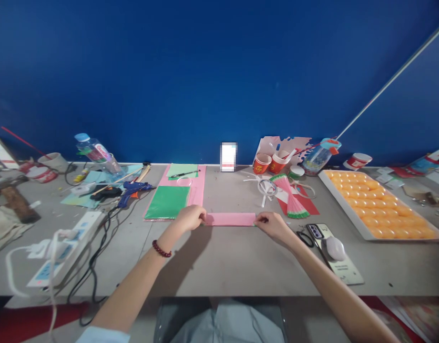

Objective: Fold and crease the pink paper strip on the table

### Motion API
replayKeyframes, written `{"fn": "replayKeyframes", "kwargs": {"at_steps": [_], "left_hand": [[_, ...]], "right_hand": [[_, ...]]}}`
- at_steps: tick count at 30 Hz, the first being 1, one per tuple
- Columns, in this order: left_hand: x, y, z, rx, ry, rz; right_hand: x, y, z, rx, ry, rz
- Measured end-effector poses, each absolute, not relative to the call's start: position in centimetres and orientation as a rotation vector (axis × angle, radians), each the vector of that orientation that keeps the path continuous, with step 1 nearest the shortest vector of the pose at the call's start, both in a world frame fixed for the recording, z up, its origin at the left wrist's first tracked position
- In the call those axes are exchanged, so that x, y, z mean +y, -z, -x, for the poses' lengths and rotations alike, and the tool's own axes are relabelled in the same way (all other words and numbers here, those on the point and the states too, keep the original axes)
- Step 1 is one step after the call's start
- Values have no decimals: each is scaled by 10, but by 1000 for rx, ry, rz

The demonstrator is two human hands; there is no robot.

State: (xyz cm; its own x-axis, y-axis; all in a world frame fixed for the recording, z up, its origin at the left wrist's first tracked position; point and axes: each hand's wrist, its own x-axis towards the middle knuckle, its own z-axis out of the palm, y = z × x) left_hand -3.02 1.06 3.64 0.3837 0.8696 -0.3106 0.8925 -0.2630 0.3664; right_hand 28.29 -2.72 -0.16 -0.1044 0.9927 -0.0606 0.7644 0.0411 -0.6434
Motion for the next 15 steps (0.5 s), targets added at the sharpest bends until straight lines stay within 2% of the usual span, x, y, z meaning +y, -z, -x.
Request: {"fn": "replayKeyframes", "kwargs": {"at_steps": [15], "left_hand": [[10, -38, 31, 1511, 63, -2189]], "right_hand": [[-25, 0, -282, -1975, -786, 1788]]}}
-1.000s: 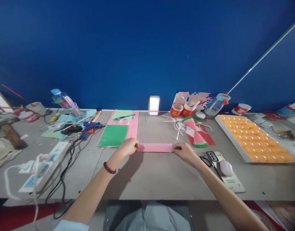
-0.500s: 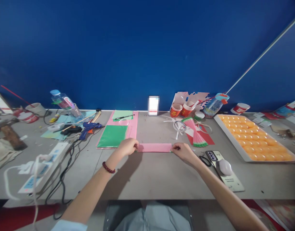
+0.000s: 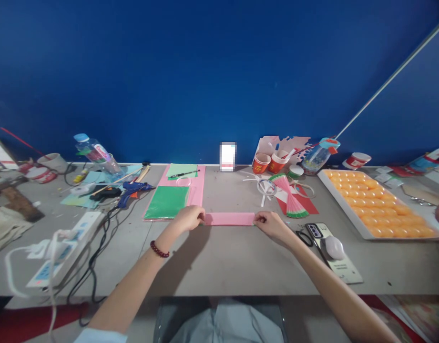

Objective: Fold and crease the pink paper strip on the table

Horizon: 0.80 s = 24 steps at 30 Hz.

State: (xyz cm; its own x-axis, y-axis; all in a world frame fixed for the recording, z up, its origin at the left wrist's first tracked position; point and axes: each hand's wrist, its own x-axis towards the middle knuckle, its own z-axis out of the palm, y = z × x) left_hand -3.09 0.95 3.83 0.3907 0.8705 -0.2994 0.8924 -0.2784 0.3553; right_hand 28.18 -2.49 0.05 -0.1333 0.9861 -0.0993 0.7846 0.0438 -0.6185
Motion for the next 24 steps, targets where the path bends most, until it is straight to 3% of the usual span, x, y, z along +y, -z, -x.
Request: {"fn": "replayKeyframes", "kwargs": {"at_steps": [24], "left_hand": [[6, -39, 30, 1579, 21, -2151]], "right_hand": [[-22, -5, -278, -2037, -762, 1848]]}}
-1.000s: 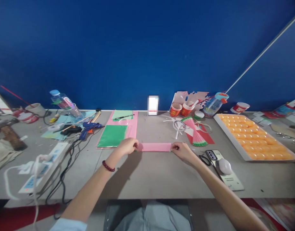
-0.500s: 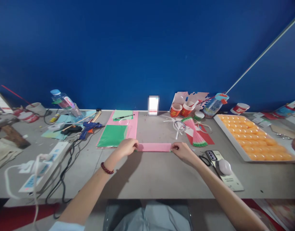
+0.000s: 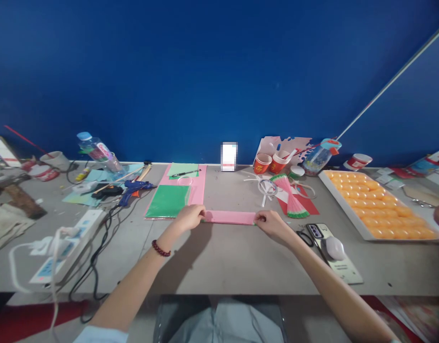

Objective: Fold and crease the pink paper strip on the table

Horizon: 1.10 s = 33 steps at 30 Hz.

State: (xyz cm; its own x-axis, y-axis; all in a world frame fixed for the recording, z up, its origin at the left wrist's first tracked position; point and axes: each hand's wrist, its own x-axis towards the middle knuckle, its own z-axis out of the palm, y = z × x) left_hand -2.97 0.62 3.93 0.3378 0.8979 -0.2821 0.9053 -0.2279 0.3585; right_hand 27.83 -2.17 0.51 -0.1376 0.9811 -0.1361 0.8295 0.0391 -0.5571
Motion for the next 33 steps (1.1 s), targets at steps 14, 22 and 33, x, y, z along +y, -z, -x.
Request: {"fn": "replayKeyframes", "kwargs": {"at_steps": [14, 22, 33], "left_hand": [[14, -35, 29, 1599, 55, -2103], [12, -33, 29, 1581, 31, -2115], [5, -32, 30, 1594, -12, -2219]], "right_hand": [[-12, -4, -278, -2106, -772, 1900], [-11, -1, -281, -2110, -774, 1869], [-22, 2, -280, -2040, -744, 1818]]}}
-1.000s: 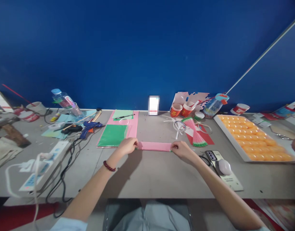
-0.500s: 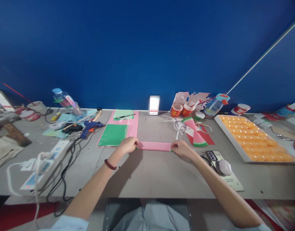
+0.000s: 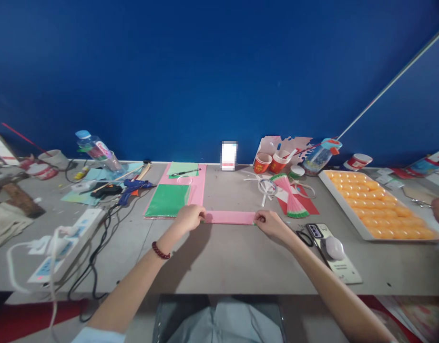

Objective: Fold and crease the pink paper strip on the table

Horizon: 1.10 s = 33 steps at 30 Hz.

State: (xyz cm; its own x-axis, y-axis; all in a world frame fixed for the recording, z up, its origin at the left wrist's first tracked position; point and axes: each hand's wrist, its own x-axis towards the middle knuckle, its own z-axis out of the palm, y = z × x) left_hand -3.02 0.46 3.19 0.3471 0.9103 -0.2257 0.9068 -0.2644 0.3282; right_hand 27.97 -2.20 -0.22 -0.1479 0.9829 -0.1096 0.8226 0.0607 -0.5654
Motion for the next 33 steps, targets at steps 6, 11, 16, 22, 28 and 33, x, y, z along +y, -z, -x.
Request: {"fn": "replayKeyframes", "kwargs": {"at_steps": [6, 11, 16, 22, 28, 33], "left_hand": [[1, -31, 29, 1587, -14, -2264], [-8, -31, 28, 1560, -69, -2332], [-9, -29, 32, 1504, -96, -2254], [-7, -31, 33, 1430, -195, -2277], [-6, -33, 37, 1378, -240, -2208], [-5, -30, 37, 1365, -171, -2271]], "right_hand": [[-24, 3, -279, -2023, -735, 1817], [-26, 0, -277, -2010, -725, 1810], [-27, -3, -276, -2004, -726, 1809], [-26, -3, -276, -2017, -734, 1805], [-26, -3, -276, -2025, -726, 1808], [-26, -2, -277, -2031, -733, 1803]]}}
